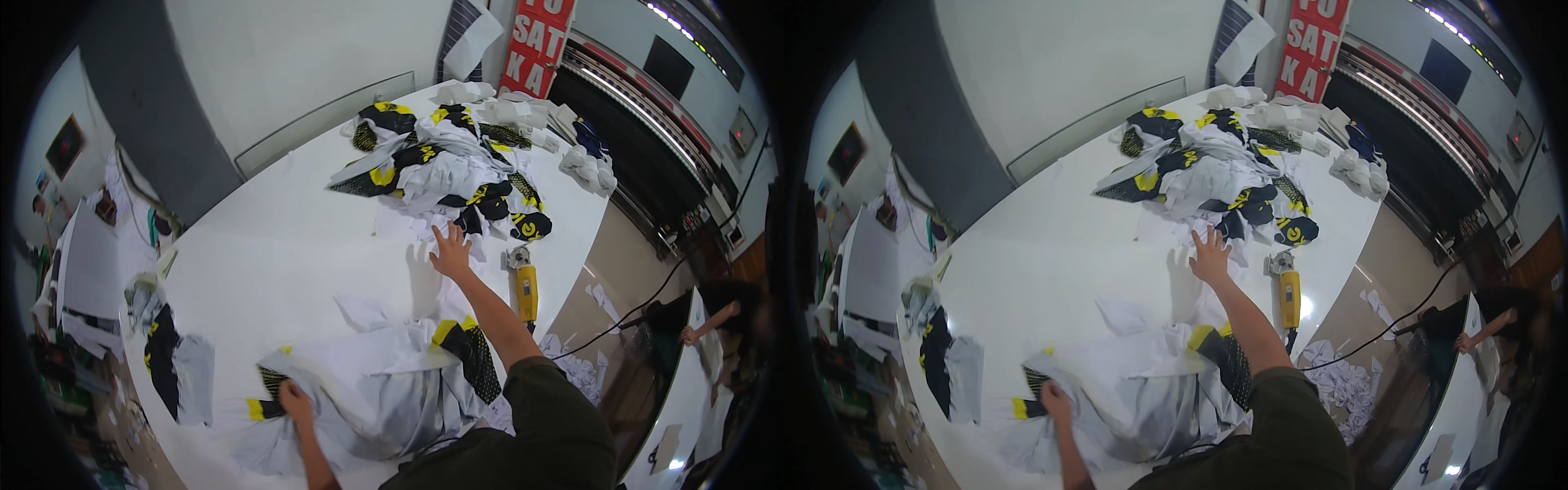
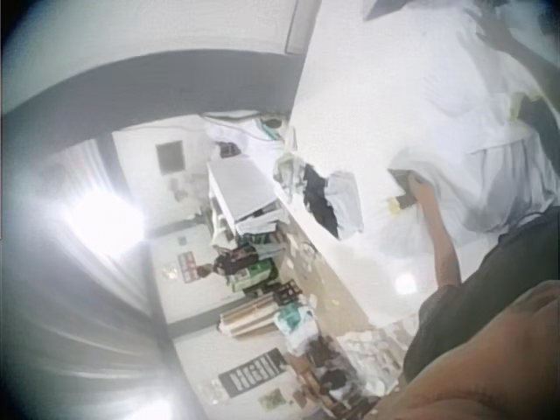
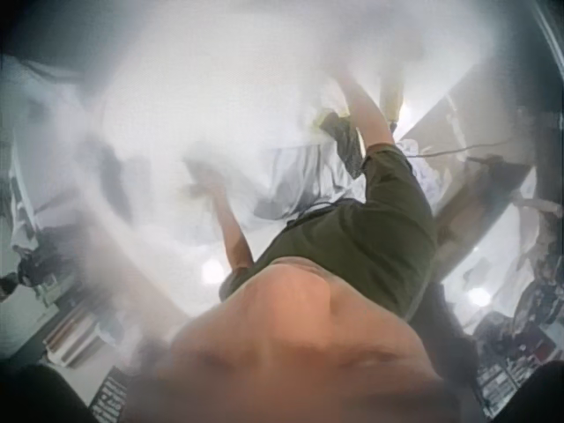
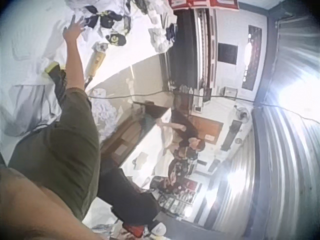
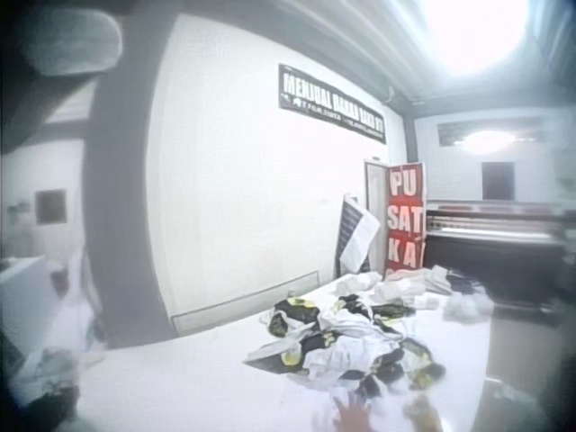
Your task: The person uses a yellow electric fabric cutter to trim the edges of black and white fabric pieces laid out on a large white table. They handle the fabric with their left hand to keep it steady while guiding the cutter with their right hand, working on pieces with printed logos and patterns.
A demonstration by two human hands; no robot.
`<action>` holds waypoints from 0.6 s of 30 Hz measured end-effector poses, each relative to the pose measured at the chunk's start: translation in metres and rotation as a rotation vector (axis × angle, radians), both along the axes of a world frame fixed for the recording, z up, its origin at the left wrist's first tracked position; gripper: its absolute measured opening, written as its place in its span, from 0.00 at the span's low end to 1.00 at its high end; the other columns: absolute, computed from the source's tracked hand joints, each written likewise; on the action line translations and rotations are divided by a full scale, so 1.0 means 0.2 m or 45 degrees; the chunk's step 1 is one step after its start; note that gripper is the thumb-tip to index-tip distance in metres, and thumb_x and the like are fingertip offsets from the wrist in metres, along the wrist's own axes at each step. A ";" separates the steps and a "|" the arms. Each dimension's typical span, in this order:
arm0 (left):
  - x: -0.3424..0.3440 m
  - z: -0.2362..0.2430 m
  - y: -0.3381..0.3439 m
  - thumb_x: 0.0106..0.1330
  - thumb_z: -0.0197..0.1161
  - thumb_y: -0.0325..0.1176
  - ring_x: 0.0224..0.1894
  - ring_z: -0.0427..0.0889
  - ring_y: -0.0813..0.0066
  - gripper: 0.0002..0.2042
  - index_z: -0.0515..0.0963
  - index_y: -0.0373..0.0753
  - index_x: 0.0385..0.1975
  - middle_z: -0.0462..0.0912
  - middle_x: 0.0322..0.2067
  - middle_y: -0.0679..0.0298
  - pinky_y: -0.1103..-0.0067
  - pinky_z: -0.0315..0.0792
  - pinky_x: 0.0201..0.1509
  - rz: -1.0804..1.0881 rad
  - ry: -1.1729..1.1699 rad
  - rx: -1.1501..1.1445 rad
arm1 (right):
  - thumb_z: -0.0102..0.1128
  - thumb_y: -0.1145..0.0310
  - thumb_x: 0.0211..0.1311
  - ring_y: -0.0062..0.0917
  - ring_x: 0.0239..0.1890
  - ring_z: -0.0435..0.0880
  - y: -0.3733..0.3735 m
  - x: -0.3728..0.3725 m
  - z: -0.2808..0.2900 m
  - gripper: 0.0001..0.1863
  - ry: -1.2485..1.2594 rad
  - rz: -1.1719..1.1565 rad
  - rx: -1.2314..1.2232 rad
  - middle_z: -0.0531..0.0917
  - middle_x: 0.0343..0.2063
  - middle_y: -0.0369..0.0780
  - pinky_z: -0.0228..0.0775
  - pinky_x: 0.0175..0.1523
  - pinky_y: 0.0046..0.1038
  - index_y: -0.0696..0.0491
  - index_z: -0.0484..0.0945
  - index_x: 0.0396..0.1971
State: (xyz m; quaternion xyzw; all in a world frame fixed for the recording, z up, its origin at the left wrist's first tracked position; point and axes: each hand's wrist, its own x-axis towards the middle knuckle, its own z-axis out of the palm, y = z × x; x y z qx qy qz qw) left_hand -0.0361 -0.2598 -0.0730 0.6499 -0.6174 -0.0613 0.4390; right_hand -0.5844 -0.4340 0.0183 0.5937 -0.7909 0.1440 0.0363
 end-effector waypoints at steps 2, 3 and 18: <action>-0.42 0.06 0.02 0.73 0.54 0.28 0.36 0.76 0.42 0.07 0.73 0.33 0.33 0.75 0.30 0.47 0.57 0.67 0.42 0.004 0.002 0.338 | 0.72 0.57 0.56 0.58 0.76 0.54 -0.17 -0.11 -0.08 0.46 0.131 -0.042 0.040 0.53 0.76 0.47 0.57 0.63 0.76 0.33 0.60 0.75; -0.58 0.05 0.03 0.73 0.54 0.30 0.39 0.75 0.44 0.07 0.73 0.34 0.34 0.75 0.32 0.48 0.57 0.66 0.44 0.053 -0.204 0.277 | 0.72 0.57 0.56 0.58 0.76 0.53 -0.27 -0.17 -0.12 0.47 0.175 -0.072 0.056 0.52 0.77 0.47 0.56 0.63 0.77 0.32 0.59 0.75; -0.72 0.02 0.07 0.77 0.51 0.33 0.42 0.74 0.45 0.09 0.74 0.33 0.39 0.75 0.37 0.49 0.57 0.65 0.52 0.360 -0.447 0.549 | 0.52 0.59 0.67 0.49 0.70 0.69 -0.91 -1.28 -0.48 0.23 0.187 -0.143 0.400 0.79 0.62 0.48 0.64 0.58 0.74 0.49 0.79 0.60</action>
